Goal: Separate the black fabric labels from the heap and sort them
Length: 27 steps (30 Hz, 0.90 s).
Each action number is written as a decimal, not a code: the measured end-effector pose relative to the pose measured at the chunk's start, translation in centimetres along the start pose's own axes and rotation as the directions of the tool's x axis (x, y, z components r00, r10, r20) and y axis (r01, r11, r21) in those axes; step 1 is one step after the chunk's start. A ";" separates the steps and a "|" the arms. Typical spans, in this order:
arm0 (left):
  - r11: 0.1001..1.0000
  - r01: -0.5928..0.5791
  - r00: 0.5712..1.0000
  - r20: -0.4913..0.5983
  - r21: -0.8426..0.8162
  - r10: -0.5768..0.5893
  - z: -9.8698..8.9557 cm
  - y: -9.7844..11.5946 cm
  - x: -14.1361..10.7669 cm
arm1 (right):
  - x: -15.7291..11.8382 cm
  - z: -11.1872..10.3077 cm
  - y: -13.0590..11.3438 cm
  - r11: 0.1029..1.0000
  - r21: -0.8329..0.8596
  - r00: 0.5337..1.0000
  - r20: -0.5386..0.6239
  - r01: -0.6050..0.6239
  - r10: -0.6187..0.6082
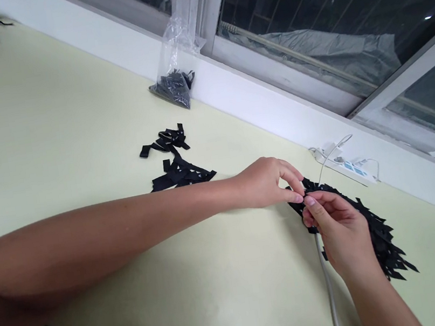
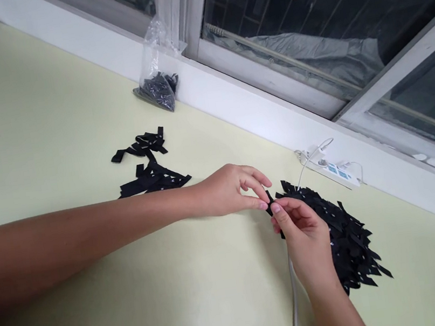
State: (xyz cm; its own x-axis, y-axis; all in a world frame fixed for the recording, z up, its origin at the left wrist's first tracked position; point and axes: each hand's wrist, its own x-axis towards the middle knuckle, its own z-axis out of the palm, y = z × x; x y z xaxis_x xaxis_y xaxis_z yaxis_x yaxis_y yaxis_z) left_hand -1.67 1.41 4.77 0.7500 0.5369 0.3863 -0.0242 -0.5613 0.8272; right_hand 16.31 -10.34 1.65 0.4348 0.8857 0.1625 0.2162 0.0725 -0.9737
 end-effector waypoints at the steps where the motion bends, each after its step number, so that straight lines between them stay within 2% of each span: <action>1: 1.000 0.004 1.000 0.010 -0.013 -0.004 0.0 0.0 -0.1 | 0.0 0.0 0.0 1.000 0.014 1.000 0.019 -0.010 0.010; 6: 0.997 0.030 0.996 0.084 -0.068 -0.024 -0.1 0.4 -0.3 | -0.1 -0.1 0.0 0.998 0.051 0.998 0.057 -0.027 0.024; 16: 0.999 -0.018 1.000 0.024 -0.034 0.019 0.2 0.5 -0.3 | -0.3 -0.2 0.0 0.999 0.041 0.997 0.076 -0.002 -0.001; 22: 0.988 -0.152 0.988 0.015 -0.009 0.153 -0.2 0.3 -0.3 | -0.2 -0.5 0.2 0.999 0.040 0.995 0.100 0.020 -0.024; 25: 0.945 -0.285 0.958 0.033 0.161 0.284 -0.3 -0.2 -0.2 | -0.3 -0.5 0.0 0.999 0.048 0.994 0.109 0.018 -0.023; 27: 0.873 -0.391 0.918 0.051 0.291 0.394 -0.4 -0.6 -0.1 | -0.3 -0.4 -0.2 0.997 0.071 0.993 0.113 0.015 -0.023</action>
State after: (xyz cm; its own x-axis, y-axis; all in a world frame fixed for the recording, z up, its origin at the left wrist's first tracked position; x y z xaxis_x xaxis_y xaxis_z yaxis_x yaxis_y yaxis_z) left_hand -2.00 1.92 4.33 0.7123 0.2400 0.6595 -0.1219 -0.8831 0.4530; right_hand 16.50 -10.83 1.88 0.3285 0.9299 0.1657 0.1601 0.1180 -0.9800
